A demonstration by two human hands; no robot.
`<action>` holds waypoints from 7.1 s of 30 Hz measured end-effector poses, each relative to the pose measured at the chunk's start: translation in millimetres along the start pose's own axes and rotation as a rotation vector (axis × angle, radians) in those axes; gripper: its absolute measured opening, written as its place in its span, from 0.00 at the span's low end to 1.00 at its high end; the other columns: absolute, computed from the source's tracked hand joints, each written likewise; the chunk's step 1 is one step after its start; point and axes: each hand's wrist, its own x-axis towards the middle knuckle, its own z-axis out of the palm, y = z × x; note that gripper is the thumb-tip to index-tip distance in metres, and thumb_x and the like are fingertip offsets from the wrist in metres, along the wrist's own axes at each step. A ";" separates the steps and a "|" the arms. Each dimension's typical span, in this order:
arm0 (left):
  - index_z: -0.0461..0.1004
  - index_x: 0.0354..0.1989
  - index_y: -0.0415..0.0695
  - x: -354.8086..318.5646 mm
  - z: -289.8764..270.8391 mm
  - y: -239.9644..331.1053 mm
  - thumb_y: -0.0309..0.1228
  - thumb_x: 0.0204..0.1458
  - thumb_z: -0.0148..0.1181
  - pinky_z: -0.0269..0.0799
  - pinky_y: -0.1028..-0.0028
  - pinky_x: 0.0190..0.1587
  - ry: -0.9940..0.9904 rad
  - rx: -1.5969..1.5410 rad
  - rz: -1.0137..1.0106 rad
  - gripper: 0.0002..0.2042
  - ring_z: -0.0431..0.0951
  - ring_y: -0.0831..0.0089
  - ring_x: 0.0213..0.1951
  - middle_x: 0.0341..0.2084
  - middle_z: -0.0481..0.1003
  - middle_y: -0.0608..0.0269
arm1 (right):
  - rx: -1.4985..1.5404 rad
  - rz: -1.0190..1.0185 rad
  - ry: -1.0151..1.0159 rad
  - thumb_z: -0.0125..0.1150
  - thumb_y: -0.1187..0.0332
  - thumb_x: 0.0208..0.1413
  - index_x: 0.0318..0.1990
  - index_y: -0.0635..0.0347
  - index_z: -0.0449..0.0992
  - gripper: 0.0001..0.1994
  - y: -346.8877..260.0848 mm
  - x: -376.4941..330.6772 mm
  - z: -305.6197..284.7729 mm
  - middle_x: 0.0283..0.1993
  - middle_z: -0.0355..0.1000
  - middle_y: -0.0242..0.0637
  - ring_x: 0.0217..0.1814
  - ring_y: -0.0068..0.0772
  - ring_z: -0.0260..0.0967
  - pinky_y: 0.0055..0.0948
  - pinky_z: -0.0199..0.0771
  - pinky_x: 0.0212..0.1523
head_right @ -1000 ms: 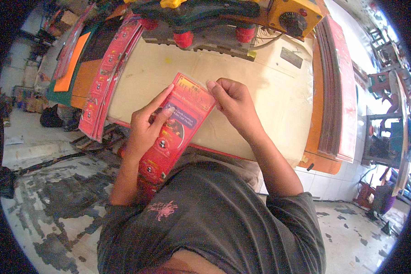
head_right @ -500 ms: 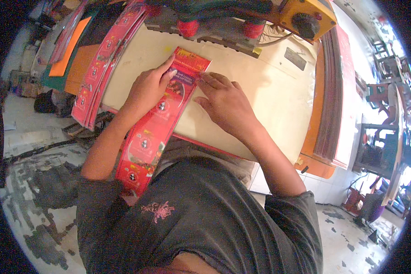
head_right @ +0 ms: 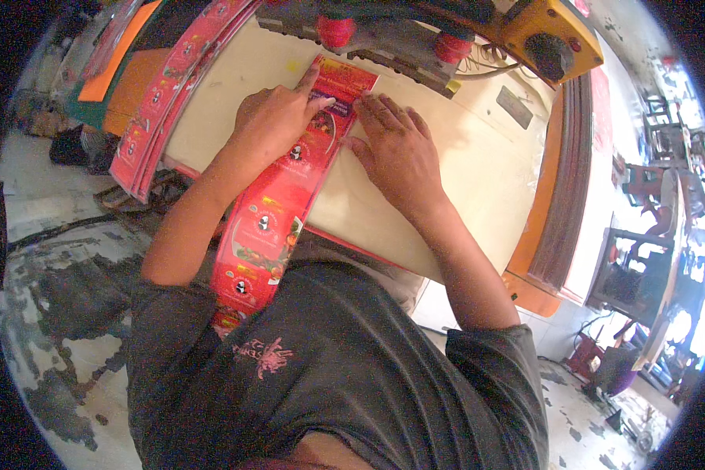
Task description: The person lifts a stack of printed red and pink packaging materials, fans through them by hand, and folds the edges of one individual piece.
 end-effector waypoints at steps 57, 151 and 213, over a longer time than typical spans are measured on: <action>0.78 0.61 0.41 2.9 13.2 4.4 0.54 0.67 0.54 0.80 0.60 0.29 0.182 0.124 0.085 0.29 0.86 0.60 0.27 0.21 0.83 0.61 | 0.134 0.034 -0.008 0.65 0.55 0.67 0.69 0.64 0.72 0.29 6.3 -4.4 4.0 0.73 0.70 0.51 0.78 0.53 0.63 0.55 0.59 0.78; 0.72 0.71 0.66 -51.8 27.8 -18.8 0.46 0.69 0.56 0.82 0.53 0.32 0.277 -0.057 0.064 0.22 0.83 0.49 0.28 0.32 0.78 0.52 | 0.357 -0.080 0.005 0.68 0.70 0.62 0.58 0.63 0.82 0.17 -19.2 -4.4 -0.8 0.62 0.79 0.50 0.68 0.53 0.74 0.47 0.72 0.71; 0.69 0.74 0.67 -50.7 30.0 -20.7 0.46 0.70 0.55 0.82 0.53 0.31 0.252 -0.052 0.077 0.24 0.83 0.48 0.28 0.33 0.78 0.51 | 0.357 -0.091 0.018 0.68 0.70 0.61 0.57 0.63 0.82 0.17 -18.3 -5.2 0.2 0.62 0.79 0.49 0.67 0.52 0.75 0.48 0.73 0.69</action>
